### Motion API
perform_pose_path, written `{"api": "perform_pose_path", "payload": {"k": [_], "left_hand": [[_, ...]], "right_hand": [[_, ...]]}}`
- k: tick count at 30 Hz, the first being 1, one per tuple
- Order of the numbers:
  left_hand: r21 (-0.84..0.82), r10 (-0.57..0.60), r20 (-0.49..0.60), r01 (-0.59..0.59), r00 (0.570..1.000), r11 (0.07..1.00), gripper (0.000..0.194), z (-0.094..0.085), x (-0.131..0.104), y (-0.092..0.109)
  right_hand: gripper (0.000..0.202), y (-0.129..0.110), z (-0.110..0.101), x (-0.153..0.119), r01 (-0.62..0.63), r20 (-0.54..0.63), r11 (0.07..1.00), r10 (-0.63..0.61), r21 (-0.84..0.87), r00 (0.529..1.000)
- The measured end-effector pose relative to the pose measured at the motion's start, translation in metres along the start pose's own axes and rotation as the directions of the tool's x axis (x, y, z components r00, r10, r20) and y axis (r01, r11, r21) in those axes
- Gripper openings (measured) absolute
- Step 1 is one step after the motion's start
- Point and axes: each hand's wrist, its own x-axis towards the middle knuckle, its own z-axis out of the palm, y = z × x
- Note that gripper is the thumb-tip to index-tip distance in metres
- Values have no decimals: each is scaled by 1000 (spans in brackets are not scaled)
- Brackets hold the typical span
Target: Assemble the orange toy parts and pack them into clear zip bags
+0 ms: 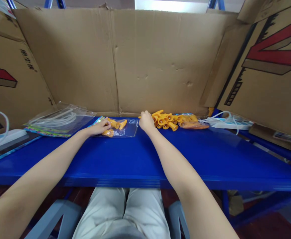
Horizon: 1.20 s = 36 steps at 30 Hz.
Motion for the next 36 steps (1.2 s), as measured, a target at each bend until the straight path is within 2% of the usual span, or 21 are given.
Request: {"api": "perform_pose_path", "payload": {"k": [3,7,11,14,17,21,25,29,31,33,35,36], "left_hand": [[-12,-50,-28,49,998,999,18,-5,-2,-5],[-8,-68,-71,67,995,998,15,-11,-5,-12],[-2,-61,-81,61,995,998,15,-12,-6,-15],[-3,-55,-70,55,996,998,17,-12,-6,-14],[-9,-61,-69,60,996,998,16,-12,-4,-14],[-24,-74,-85,72,994,997,15,-9,-2,-16],[-33,-61,-101,58,993,998,13,-6,-1,-19],[-39,-64,-100,60,993,997,14,-8,-2,-17],[-46,-50,-88,46,995,998,15,-9,-3,-16],[-60,-36,-82,31,996,998,18,-11,-4,-14],[-74,-23,-82,17,996,997,21,-12,-5,-12],[-78,-14,-82,7,997,997,22,-12,-5,-11]], "right_hand": [[32,2,2,-4,66,101,981,-47,-185,994],[35,-5,5,-6,126,206,944,-64,-305,976],[36,-6,6,-5,60,215,931,20,-359,976],[34,-3,6,-4,21,228,946,57,-323,972],[31,1,5,-2,-46,152,977,79,-206,985],[28,6,2,6,-152,-30,983,156,102,987],[26,10,-1,14,-142,-190,894,241,426,952],[35,4,-4,17,2,-277,738,250,675,928],[39,-2,-6,17,65,-285,651,239,756,928],[36,-9,-9,15,89,-243,586,189,805,951],[33,-13,-12,12,69,-145,578,85,813,986],[31,-14,-13,10,47,-74,605,20,795,997]]}}
